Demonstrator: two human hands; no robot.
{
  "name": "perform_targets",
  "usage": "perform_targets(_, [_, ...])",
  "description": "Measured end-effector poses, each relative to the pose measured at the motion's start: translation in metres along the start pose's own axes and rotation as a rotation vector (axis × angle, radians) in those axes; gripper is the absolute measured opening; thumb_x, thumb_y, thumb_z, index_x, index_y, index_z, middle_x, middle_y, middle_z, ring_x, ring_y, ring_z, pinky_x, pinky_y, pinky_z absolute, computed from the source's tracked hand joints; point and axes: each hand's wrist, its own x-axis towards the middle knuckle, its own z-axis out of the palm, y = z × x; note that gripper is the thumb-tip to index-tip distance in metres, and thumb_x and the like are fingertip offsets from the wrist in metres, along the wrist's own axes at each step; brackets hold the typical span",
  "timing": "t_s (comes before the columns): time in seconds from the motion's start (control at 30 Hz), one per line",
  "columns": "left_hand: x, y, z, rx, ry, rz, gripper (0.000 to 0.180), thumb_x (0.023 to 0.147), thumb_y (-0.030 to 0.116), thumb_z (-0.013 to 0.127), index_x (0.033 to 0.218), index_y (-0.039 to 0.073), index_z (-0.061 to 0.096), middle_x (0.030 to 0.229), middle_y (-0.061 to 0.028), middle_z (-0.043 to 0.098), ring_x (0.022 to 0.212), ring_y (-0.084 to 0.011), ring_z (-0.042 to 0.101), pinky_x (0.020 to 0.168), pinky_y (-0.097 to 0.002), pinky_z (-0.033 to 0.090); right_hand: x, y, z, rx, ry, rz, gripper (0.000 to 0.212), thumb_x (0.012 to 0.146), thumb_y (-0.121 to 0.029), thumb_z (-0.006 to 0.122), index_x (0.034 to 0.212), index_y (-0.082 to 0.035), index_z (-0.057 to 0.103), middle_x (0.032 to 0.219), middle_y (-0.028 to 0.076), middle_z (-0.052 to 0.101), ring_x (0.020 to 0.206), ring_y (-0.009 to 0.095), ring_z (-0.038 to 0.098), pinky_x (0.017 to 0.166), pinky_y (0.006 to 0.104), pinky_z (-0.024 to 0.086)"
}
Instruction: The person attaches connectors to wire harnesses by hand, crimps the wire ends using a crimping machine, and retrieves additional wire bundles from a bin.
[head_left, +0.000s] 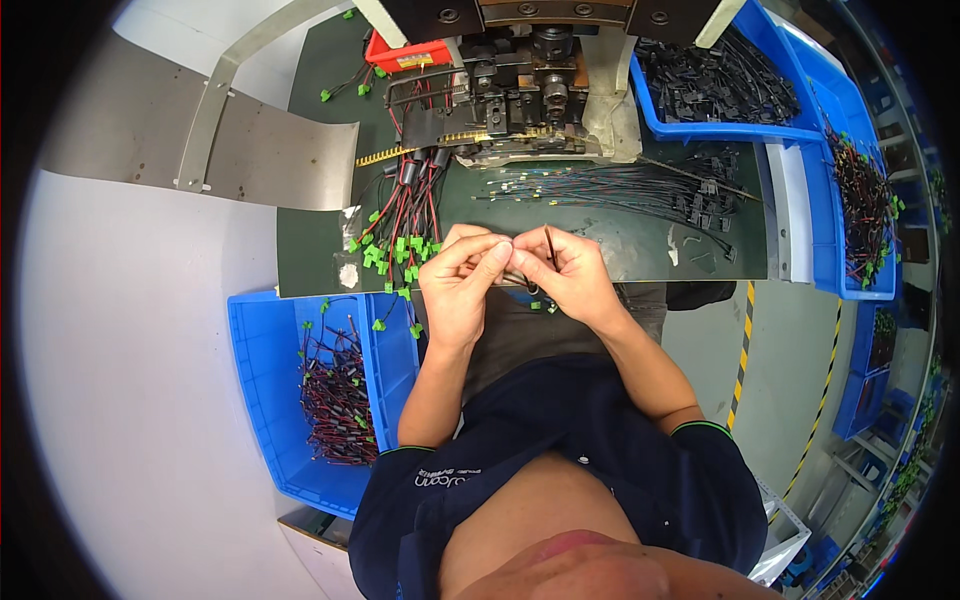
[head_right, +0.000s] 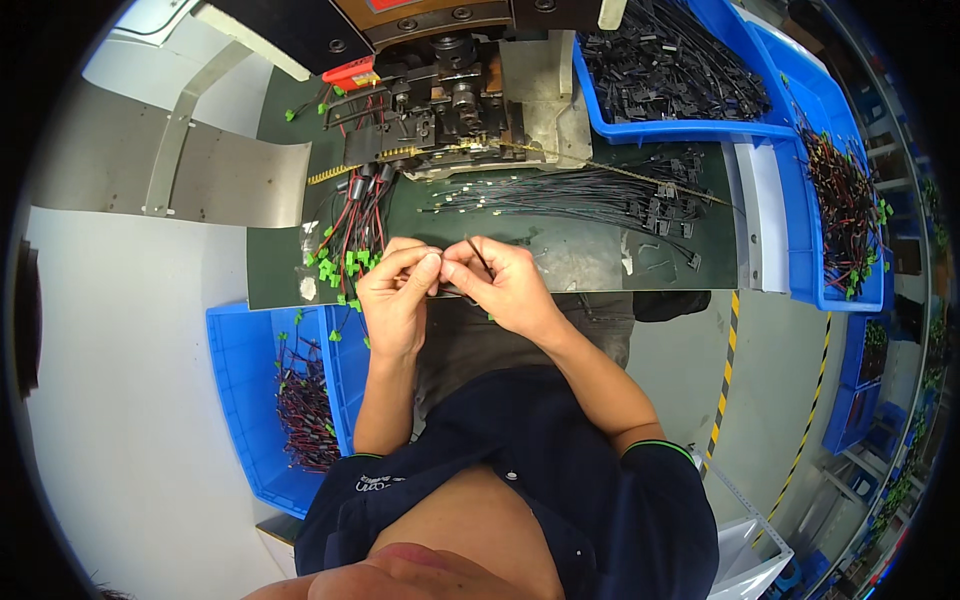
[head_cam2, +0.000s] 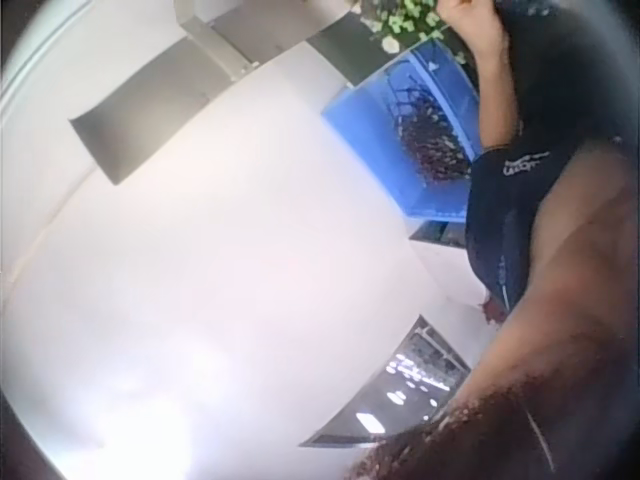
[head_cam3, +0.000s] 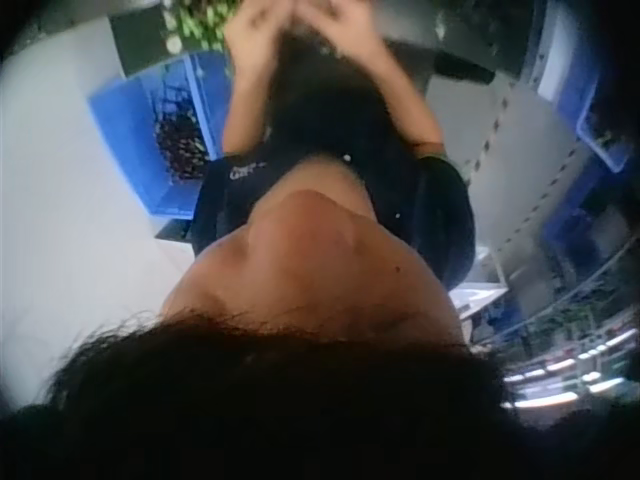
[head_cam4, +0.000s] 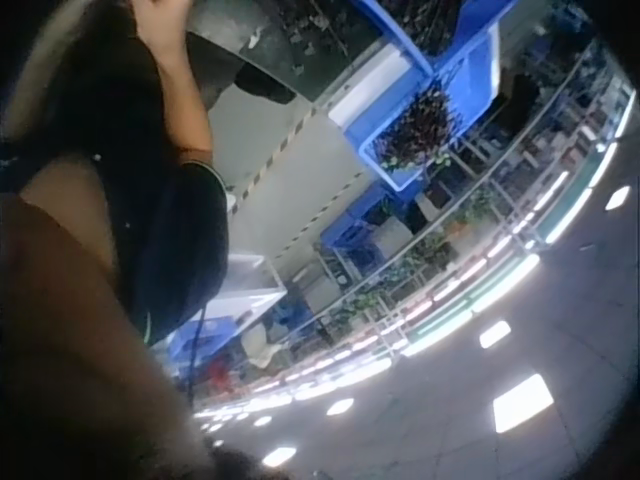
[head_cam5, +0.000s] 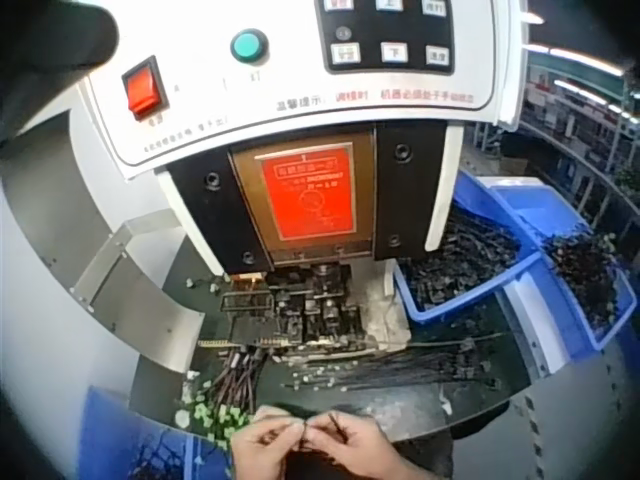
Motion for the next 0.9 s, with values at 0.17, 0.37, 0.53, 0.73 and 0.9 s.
perform_targets(0.17, [0.003,0.006,0.001,-0.017,0.064,-0.015,0.012,0.088,-0.007,0.068,0.099,-0.008,0.071,0.095,-0.0141,0.067,0.069,-0.0165,0.068,0.060,-0.0236,0.054,0.002,-0.010,-0.002,-0.176,0.088,-0.332,0.032,0.104,-0.013,0.051,0.129,0.005,0.059,0.103,0.003,0.050,0.076,0.006,0.050,0.064,0.0201,0.043])
perform_targets(0.37, [0.004,0.010,0.001,-0.077,0.088,-0.077,0.013,0.087,-0.010,0.067,0.100,-0.009,0.070,0.094,-0.0163,0.068,0.071,-0.0206,0.071,0.062,-0.0267,0.059,-0.003,-0.006,-0.001,0.067,0.108,-0.162,0.025,0.097,-0.005,0.062,0.121,0.004,0.064,0.094,0.003,0.060,0.076,0.006,0.060,0.060,0.0190,0.047])
perform_targets(0.53, [0.003,0.010,0.001,-0.110,0.094,-0.088,0.013,0.087,-0.010,0.067,0.100,-0.009,0.069,0.095,-0.0169,0.068,0.072,-0.0217,0.071,0.063,-0.0277,0.060,-0.004,-0.005,0.003,0.016,0.173,-0.116,0.007,0.090,-0.003,0.071,0.092,0.001,0.066,0.088,0.003,0.067,0.073,0.004,0.062,0.052,0.0181,0.048])
perform_targets(0.73, [0.003,0.007,-0.002,-0.114,0.081,-0.082,0.013,0.088,-0.010,0.066,0.100,-0.010,0.068,0.094,-0.0164,0.068,0.073,-0.0218,0.071,0.066,-0.0284,0.060,-0.004,-0.005,0.002,-0.063,0.125,-0.114,0.006,0.089,-0.002,0.071,0.092,0.001,0.067,0.088,0.003,0.067,0.074,0.003,0.061,0.050,0.0176,0.047])
perform_targets(0.9, [0.003,0.007,-0.002,-0.118,0.085,-0.085,0.012,0.089,-0.010,0.065,0.100,-0.009,0.068,0.094,-0.0157,0.068,0.073,-0.0210,0.070,0.066,-0.0282,0.059,-0.004,-0.004,0.002,-0.057,0.111,-0.092,0.007,0.089,-0.003,0.071,0.093,0.001,0.067,0.088,0.003,0.067,0.074,0.004,0.060,0.050,0.0178,0.047])
